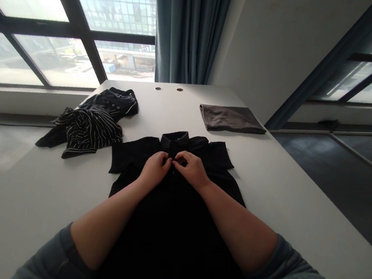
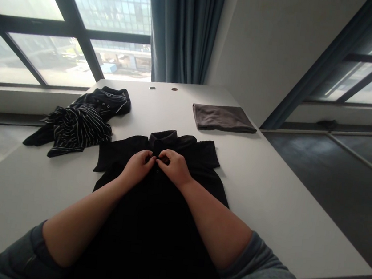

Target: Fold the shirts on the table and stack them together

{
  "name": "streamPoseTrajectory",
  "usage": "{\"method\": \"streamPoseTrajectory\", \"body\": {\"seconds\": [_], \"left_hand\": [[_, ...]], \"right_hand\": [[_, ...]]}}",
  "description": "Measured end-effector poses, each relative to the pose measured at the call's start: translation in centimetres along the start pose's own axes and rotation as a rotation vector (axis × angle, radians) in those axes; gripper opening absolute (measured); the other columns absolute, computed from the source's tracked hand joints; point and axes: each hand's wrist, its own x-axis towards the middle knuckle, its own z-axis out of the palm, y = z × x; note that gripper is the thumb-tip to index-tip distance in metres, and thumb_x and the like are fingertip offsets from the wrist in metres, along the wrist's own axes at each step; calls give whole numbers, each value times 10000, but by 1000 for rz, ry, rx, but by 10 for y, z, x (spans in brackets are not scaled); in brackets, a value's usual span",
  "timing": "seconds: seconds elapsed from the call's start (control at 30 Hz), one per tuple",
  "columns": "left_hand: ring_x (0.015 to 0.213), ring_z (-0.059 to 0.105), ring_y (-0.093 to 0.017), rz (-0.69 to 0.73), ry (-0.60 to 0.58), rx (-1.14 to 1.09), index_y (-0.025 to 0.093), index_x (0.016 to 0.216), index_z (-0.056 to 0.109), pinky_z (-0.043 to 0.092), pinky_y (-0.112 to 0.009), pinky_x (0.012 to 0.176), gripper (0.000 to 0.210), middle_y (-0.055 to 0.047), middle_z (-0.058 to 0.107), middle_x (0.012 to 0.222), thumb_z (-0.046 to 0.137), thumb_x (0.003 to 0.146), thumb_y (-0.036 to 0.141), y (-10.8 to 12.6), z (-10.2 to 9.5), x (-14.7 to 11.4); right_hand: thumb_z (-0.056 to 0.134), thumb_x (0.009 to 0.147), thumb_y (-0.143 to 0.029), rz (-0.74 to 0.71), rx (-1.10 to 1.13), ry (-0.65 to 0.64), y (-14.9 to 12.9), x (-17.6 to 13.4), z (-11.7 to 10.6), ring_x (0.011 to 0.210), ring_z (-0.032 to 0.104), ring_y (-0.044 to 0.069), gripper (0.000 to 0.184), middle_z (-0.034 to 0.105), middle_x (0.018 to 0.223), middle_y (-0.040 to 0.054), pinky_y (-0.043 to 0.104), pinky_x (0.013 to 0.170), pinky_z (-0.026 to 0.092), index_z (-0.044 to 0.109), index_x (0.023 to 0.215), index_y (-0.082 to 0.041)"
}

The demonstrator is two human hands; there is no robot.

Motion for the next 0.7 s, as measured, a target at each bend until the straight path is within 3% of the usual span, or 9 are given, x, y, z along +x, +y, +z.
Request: {"method": "streamPoseTrajectory", "body": {"seconds": [0.13, 0.27, 0.43, 0.53, 0.7], "left_hand": [[718, 595, -167, -44, -71, -200, 219, 803, 624, 441, -287, 672, 139, 11, 649, 754, 622, 921, 293, -4, -4, 1], [638, 528, -141, -55, -151, -422, 202, 808, 654, 381, -272, 604, 261, 29, 612, 705, 693, 877, 451, -8, -8, 1], [649, 527, -120, -40, -26, -578, 216, 878, 611, 401, -248, 631, 291, 51, 593, 723, 802, 763, 404, -12, -3, 3], [673, 561, -125, 22, 9, -562, 228, 909, 613, 428, -251, 656, 245, 49, 616, 748, 782, 794, 364, -13, -1, 3], [812, 690, -185, 85, 20, -342, 231, 971, 737, 511, -303, 771, 103, -3, 758, 890, 720, 884, 283, -8, -7, -2]], "right_hand": [[733, 856, -277, 40, 94, 34, 3, 0, 1, 833, 694, 176, 110, 736, 904, 3, 302, 808, 565, 708, 950, -226], [751, 847, -306, 47, 220, 52, 9, 0, 2, 869, 715, 189, 191, 752, 936, 12, 328, 843, 582, 731, 1021, -230], [786, 830, -328, 58, 332, 53, 13, 2, 3, 901, 731, 205, 224, 769, 973, 28, 354, 874, 596, 749, 1029, -233], [804, 821, -343, 70, 354, 65, 15, 3, 4, 909, 734, 212, 220, 775, 981, 34, 363, 882, 600, 755, 1006, -233], [823, 809, -370, 100, 381, 83, 18, 2, 5, 903, 741, 210, 234, 782, 968, 32, 362, 884, 612, 768, 988, -231]]}}
